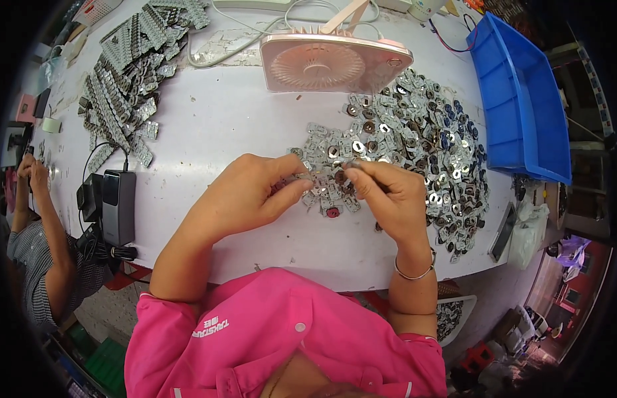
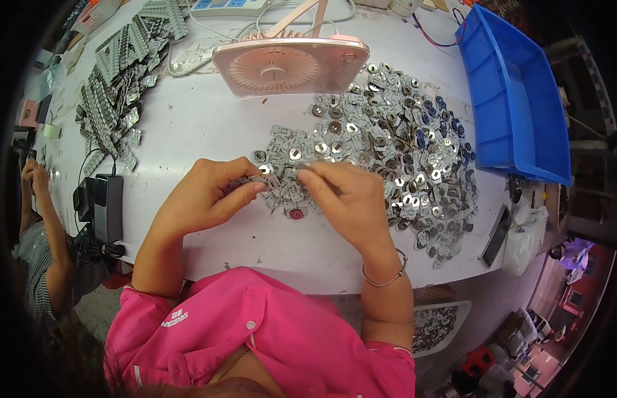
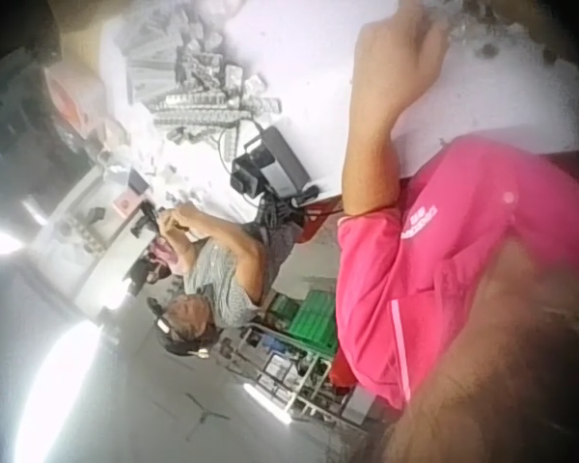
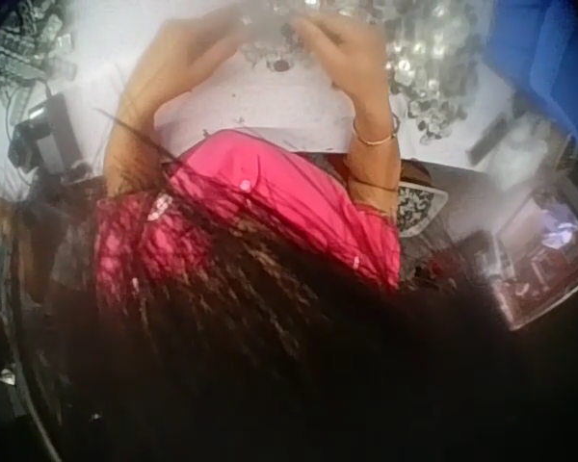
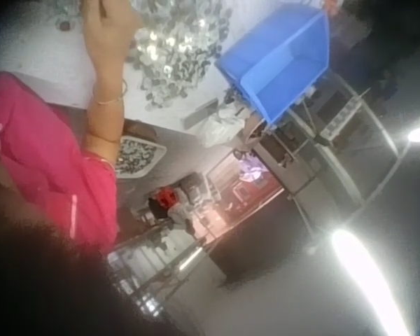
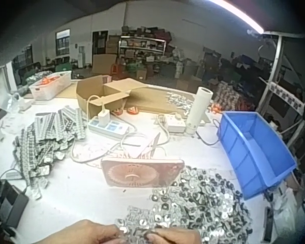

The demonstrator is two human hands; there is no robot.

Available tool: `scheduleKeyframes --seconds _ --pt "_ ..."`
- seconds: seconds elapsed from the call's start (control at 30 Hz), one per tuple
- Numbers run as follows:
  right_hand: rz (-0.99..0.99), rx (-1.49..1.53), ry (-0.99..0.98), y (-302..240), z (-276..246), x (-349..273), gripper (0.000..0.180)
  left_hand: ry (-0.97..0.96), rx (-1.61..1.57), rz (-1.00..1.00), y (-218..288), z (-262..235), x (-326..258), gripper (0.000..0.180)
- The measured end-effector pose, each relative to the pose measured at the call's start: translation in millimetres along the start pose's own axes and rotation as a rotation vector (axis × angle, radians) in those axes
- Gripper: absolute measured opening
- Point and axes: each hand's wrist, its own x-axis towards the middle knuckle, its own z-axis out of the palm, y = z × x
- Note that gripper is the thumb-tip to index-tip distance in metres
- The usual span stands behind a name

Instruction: The person assembles small metal components into metal strips by linking them together by hand on a workbench.

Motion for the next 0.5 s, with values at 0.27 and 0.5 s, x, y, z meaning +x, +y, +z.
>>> scheduleKeyframes --seconds 0.27,0.5 --pt "-0.073 0.148 -0.443 -6.5 2.4 -0.3 0.018 -0.118 -0.089 0.007 0.6 -1.3 -3.5 0.017" --pt "0.374 0.730 -0.545 -9.1 6.1 -5.6 0.020 -0.186 -0.558 0.013 1.7 -0.8 -5.2 0.013"
